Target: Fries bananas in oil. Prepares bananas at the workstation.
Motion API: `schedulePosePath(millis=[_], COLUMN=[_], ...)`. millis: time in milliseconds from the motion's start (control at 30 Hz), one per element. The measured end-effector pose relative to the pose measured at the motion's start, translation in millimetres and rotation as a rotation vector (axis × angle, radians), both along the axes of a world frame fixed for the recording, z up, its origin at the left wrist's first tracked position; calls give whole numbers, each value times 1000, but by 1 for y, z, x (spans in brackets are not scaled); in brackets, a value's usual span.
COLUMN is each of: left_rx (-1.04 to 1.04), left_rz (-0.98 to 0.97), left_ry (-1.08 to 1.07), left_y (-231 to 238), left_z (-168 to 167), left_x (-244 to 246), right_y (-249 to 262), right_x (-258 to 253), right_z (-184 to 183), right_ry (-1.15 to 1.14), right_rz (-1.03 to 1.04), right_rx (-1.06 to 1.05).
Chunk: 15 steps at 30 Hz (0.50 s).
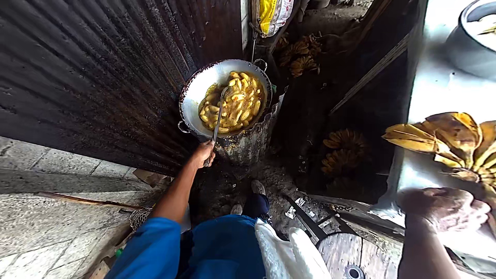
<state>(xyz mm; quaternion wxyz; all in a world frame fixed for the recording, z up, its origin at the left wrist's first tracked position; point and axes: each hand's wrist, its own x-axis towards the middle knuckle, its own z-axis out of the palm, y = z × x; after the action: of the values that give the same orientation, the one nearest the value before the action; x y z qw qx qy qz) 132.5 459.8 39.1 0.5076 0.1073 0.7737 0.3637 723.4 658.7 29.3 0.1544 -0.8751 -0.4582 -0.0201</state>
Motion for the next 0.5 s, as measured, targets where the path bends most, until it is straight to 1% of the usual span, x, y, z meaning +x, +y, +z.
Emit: schedulePosePath(millis=[100,200,400,500], left_rx=[-134,-222,-227,-249], left_rz=[-189,-289,-313,-339], left_ry=[240,397,488,483], left_y=[-37,-73,-156,-196], left_z=[20,48,108,142], left_x=[9,14,6,-1], right_y=[-5,-9,-8,-8], right_x=[-3,-4,-2,-3], right_z=[9,13,13,13], right_ry=[34,58,57,49], right_rz=[31,55,51,45], right_rx=[-7,-4,-5,-9])
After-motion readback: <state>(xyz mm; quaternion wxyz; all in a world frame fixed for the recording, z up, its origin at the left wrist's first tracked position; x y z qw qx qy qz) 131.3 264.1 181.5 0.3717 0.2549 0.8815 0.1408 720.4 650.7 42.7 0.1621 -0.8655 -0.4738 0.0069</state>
